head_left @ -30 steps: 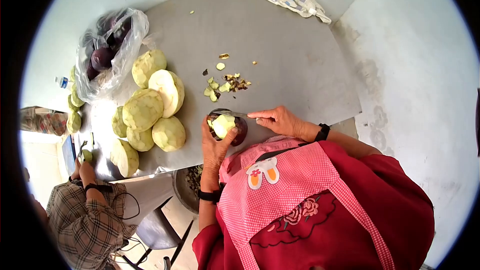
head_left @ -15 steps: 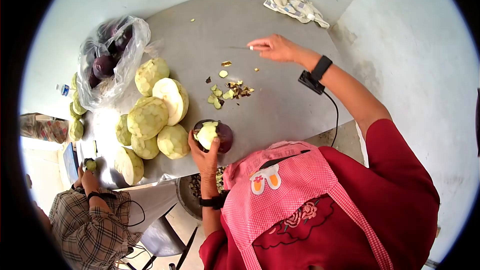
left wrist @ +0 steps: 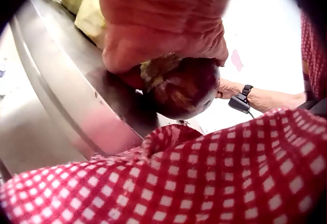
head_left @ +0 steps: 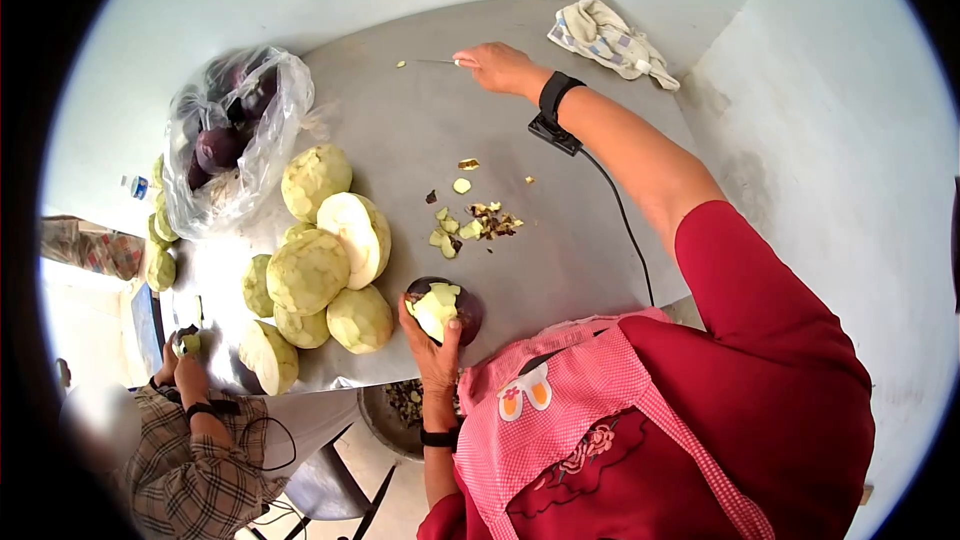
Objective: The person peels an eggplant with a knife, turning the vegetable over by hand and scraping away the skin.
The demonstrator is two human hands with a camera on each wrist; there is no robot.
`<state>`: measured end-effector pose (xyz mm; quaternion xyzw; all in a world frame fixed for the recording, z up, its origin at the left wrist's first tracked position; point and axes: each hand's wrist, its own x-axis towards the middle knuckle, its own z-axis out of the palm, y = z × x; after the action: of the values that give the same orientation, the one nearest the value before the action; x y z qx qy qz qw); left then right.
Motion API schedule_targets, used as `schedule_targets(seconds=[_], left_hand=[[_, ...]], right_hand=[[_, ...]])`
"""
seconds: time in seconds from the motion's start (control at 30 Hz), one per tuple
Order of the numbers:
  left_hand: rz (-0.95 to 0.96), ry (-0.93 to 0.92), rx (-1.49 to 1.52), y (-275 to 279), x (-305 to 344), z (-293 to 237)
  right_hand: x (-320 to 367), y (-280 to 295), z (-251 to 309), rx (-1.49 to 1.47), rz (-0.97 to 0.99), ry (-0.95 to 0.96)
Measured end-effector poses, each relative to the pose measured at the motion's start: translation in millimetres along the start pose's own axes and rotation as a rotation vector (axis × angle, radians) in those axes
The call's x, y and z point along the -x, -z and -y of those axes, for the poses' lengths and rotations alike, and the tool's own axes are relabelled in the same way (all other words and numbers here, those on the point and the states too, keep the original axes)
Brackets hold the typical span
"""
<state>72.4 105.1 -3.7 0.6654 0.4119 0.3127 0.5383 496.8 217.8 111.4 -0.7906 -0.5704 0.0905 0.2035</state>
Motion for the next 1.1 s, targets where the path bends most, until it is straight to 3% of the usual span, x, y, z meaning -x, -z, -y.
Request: schedule_targets(seconds=[0.33, 0.47, 0.77, 0.93, 1.1], left_hand=[[0.036, 0.112, 0.156, -1.0, 1.3, -21.6], [0.048, 0.152, 0.146, 2.1, 4.0, -4.8], [0.036, 0.190, 0.166, 0.2, 2.9, -11.9], [0.031, 0.133, 0.111, 1.0, 0.2, -16.6], [0.035, 0.133, 0.142, 0.8, 0.3, -17.1]], right_hand=[[-56.8, -43.1, -3.8, 0.107, 0.031, -0.054], [-71.6, -51.8, -7.6, 0.126, 0.031, -0.101], [-91.5, -72.5, -31.1, 0.197, 0.042, -0.035], [-59.9, -58.8, -42.5, 0.253, 0.136, 0.069], [34.5, -44.5, -59.7, 0.249, 0.198, 0.163]])
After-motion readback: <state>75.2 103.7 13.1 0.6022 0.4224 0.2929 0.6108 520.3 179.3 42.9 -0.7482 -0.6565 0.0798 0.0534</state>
